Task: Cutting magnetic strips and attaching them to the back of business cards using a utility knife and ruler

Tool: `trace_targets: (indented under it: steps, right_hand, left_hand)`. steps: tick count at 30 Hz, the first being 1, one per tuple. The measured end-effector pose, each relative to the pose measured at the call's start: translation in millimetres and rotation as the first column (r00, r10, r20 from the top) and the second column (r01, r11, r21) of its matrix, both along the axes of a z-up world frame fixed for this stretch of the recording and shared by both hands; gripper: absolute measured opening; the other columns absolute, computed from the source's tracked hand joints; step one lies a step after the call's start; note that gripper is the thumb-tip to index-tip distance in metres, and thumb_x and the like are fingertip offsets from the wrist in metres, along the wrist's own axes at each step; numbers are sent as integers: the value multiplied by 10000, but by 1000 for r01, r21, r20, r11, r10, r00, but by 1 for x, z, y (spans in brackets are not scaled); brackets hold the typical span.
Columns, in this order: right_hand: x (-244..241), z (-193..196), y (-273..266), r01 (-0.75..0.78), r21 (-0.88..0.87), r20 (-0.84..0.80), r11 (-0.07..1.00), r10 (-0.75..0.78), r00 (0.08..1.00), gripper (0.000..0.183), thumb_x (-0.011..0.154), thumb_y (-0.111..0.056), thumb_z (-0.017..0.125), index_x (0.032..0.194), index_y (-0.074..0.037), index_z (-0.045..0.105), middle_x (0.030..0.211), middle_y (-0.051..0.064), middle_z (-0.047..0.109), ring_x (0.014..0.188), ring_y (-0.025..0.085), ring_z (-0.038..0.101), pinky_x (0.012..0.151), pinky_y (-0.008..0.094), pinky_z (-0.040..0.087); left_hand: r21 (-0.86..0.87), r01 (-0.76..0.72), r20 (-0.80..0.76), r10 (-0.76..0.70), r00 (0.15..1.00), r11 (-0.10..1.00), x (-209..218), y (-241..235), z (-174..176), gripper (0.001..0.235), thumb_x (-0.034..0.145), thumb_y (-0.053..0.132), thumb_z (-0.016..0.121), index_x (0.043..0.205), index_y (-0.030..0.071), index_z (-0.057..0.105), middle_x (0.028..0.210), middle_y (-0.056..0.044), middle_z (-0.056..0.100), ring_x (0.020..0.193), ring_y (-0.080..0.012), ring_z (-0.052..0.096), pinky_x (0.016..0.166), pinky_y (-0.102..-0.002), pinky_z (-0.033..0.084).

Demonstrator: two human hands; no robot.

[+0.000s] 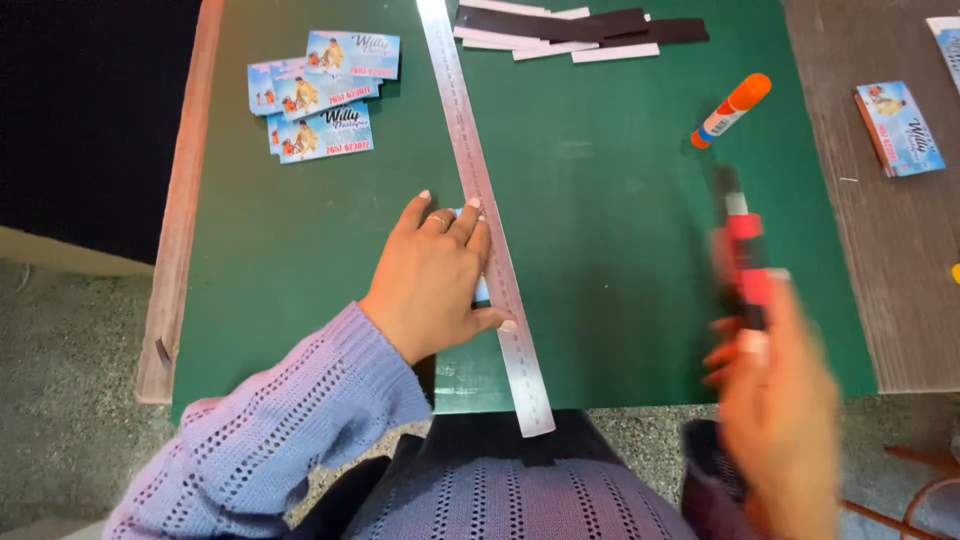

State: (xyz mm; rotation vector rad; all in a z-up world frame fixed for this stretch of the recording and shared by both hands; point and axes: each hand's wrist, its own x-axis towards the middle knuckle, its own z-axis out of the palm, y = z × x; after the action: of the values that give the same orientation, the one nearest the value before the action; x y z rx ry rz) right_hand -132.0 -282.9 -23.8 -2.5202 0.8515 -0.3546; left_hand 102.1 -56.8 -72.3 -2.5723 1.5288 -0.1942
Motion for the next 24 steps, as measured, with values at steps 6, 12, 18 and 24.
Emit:
trace_targets:
  steps: [6,12,18,24]
  right_hand:
    - [81,0,61,-114,393,-115,912,172,978,693,954,-257,567,1617,-230,366,975,150,740,791,273,710,712,395,582]
    - [93,-27,74,-344,61,134,937,334,933,473,991,-174,605,1452,-69,598,960,226,731,868,427,727,641,498,586]
    - [86,-32,86,-397,38,14,917,397,918,572,1003,-196,537,1559,-101,440,936,115,692,789,330,623,695,479,506]
    - [88,-20,95,-347,8,-153,938,344,927,616,962,-221,574,1562,-175,444,853,128,717,671,452,621,555,594,462]
  left_hand:
    - [-29,-46,-29,46,999,998,-3,-2,-4,1140,691,922,638,1444,71,548,1513,-135,544,1231,-321,604,1186,-565,287]
    - [-14,-67,-161,64,985,998,-11,-5,30,1067,674,774,787,1382,-2,600,1411,-188,625,1233,-343,624,1185,-648,248]
    - [150,-114,-2,116,993,982,-8,-14,6,1194,697,999,524,1517,133,460,1558,-97,494,1312,-291,564,1226,-618,177]
    - [169,-98,8,98,995,981,-5,-18,9,1249,647,1064,518,1491,144,502,1521,-99,540,1214,-279,625,1231,-610,159]
